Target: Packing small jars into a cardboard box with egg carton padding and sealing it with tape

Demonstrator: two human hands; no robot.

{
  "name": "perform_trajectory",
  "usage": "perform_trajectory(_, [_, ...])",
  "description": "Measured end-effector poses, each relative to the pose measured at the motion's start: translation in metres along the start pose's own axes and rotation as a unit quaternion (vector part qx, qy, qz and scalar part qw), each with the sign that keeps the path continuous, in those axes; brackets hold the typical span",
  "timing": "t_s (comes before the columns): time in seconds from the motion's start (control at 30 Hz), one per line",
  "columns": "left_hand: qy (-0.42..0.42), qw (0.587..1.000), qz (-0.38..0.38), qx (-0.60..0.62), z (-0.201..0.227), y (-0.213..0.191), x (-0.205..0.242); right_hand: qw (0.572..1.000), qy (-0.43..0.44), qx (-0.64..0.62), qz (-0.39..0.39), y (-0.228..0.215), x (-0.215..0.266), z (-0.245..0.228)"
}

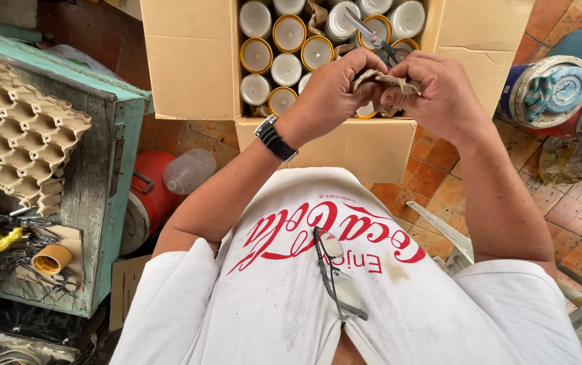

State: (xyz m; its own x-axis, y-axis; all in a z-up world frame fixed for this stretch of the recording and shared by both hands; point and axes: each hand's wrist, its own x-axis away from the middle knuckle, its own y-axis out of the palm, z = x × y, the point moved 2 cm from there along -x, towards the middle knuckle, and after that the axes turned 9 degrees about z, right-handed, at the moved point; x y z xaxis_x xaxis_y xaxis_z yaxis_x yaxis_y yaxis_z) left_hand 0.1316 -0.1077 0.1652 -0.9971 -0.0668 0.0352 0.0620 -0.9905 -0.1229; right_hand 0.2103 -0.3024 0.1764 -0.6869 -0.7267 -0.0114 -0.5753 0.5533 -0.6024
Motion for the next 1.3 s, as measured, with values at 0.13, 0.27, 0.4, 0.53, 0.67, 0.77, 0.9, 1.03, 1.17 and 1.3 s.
perform_trajectory(0.13, [0.037, 0.998, 0.003, -0.052, 0.004, 0.003, 0.005, 1.000, 0.004, 0.010, 0.009, 0.010, 0.002, -0.015])
perform_trajectory(0.27, [0.094, 0.990, 0.045, -0.099, -0.010, 0.009, 0.010, 0.901, 0.255, -0.347, 0.060, 0.040, 0.017, 0.019])
perform_trajectory(0.4, [0.192, 0.962, 0.078, -0.180, -0.029, 0.016, 0.024, 0.734, 0.402, -0.537, 0.106, 0.062, 0.032, 0.030])
perform_trajectory(0.53, [0.283, 0.908, 0.112, -0.287, -0.038, 0.020, 0.034, 0.671, 0.436, -0.588, 0.113, 0.077, 0.036, 0.035])
perform_trajectory(0.67, [0.269, 0.899, 0.171, -0.300, -0.043, -0.017, 0.031, 0.626, 0.508, -0.526, 0.270, 0.043, 0.039, 0.030])
perform_trajectory(0.77, [0.230, 0.905, 0.219, -0.283, -0.011, -0.054, 0.023, 0.760, 0.486, -0.350, 0.251, 0.032, 0.056, 0.066])
perform_trajectory(0.9, [0.198, 0.946, 0.155, -0.203, -0.003, -0.062, 0.019, 0.947, 0.302, 0.069, 0.079, 0.033, 0.061, 0.088])
perform_trajectory(1.03, [0.159, 0.957, 0.115, -0.215, -0.044, -0.062, 0.037, 0.980, -0.011, 0.190, 0.052, 0.051, 0.073, 0.126])
perform_trajectory(1.17, [0.098, 0.963, 0.154, -0.198, -0.070, -0.062, 0.053, 0.915, -0.129, 0.382, 0.017, 0.058, 0.075, 0.165])
perform_trajectory(1.3, [0.070, 0.961, 0.193, -0.186, -0.079, -0.067, 0.063, 0.864, -0.206, 0.458, 0.039, 0.057, 0.073, 0.170])
